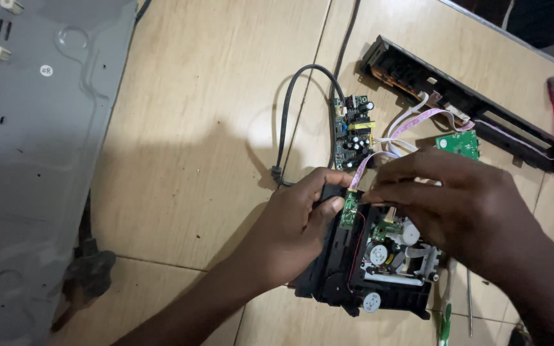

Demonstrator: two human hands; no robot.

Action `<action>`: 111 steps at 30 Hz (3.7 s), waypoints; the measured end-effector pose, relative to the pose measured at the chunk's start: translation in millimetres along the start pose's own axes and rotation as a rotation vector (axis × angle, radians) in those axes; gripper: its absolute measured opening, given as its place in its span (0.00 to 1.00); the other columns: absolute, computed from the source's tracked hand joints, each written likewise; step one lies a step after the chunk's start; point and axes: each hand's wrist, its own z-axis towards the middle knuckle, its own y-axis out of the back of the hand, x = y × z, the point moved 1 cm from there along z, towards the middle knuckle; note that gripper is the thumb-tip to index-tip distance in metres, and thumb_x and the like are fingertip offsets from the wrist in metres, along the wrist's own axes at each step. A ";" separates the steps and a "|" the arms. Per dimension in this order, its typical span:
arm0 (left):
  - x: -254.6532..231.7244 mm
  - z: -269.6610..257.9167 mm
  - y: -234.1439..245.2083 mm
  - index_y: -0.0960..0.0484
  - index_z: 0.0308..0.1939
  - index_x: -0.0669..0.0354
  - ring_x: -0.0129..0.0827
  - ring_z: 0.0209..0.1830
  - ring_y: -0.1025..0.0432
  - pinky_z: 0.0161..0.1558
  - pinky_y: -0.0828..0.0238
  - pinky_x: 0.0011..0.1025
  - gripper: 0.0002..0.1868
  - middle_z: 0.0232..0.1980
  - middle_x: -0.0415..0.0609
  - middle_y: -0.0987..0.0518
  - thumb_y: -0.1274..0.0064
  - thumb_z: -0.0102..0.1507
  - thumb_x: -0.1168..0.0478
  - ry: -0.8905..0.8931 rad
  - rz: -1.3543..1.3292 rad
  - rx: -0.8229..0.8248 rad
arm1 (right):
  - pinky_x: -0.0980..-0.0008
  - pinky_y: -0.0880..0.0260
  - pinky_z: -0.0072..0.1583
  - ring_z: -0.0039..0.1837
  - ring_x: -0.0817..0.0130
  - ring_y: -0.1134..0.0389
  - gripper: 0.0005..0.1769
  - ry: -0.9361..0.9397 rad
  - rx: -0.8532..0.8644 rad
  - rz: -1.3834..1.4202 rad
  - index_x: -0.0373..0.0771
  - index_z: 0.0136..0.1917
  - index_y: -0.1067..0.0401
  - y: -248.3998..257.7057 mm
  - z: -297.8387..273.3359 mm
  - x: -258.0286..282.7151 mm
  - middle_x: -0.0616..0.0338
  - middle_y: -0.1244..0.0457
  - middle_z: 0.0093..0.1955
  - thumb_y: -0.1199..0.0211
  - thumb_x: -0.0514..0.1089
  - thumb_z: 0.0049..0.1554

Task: The person cleans the internal components of a disassembled electronic device, likely a DVD player, using a toothbrush. They scrub various parts including the circuit board and mechanical components. Later, they use a screwdriver to adjust or remove a small part from the device.

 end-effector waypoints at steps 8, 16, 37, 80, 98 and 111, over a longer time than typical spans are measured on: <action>3.2 0.3 -1.3 0.21 0.57 0.50 0.24 0.22 0.44 0.28 0.50 0.31 0.22 0.22 0.37 0.38 0.63 0.67 0.47 -0.025 0.059 -0.035 | 0.59 0.27 0.56 0.55 0.55 0.28 0.11 0.064 -0.057 0.061 0.36 0.53 0.20 -4.2 -1.8 6.5 0.51 0.31 0.53 0.38 0.33 0.59; 2.9 2.5 -2.4 0.23 0.58 0.51 0.29 0.30 0.28 0.37 0.34 0.32 0.19 0.44 0.42 0.15 0.61 0.66 0.56 -0.020 0.108 -0.061 | 0.57 0.24 0.56 0.54 0.54 0.26 0.12 0.202 0.030 0.079 0.30 0.55 0.23 5.3 11.7 2.3 0.48 0.30 0.54 0.40 0.32 0.58; -1.9 1.3 0.8 0.23 0.59 0.53 0.33 0.52 0.21 0.46 0.29 0.33 0.23 0.58 0.46 0.16 0.64 0.66 0.49 -0.052 0.004 -0.022 | 0.53 0.27 0.52 0.54 0.50 0.30 0.25 0.302 0.225 -0.100 0.29 0.63 0.29 9.1 4.1 7.0 0.44 0.35 0.56 0.36 0.27 0.51; -2.0 1.0 -1.2 0.19 0.57 0.50 0.23 0.19 0.46 0.25 0.48 0.31 0.16 0.23 0.35 0.38 0.54 0.67 0.58 -0.006 0.149 -0.065 | 0.59 0.23 0.57 0.55 0.51 0.27 0.15 0.540 0.030 -0.154 0.26 0.57 0.26 7.0 3.7 3.9 0.42 0.31 0.56 0.34 0.30 0.56; -12.6 -3.2 4.1 0.18 0.56 0.49 0.24 0.19 0.45 0.25 0.48 0.30 0.15 0.24 0.39 0.32 0.54 0.67 0.56 0.109 0.078 -0.035 | 0.62 0.29 0.50 0.52 0.59 0.27 0.11 0.011 -0.148 -0.101 0.41 0.56 0.19 6.3 -13.2 27.4 0.53 0.30 0.53 0.35 0.34 0.60; -7.0 1.2 -0.4 0.20 0.58 0.51 0.23 0.36 0.25 0.39 0.29 0.26 0.19 0.43 0.40 0.15 0.55 0.65 0.55 0.112 0.005 -0.020 | 0.71 0.34 0.40 0.38 0.78 0.30 0.08 -0.915 -0.425 0.207 0.41 0.43 0.17 -23.6 -16.3 83.8 0.63 0.27 0.35 0.33 0.45 0.58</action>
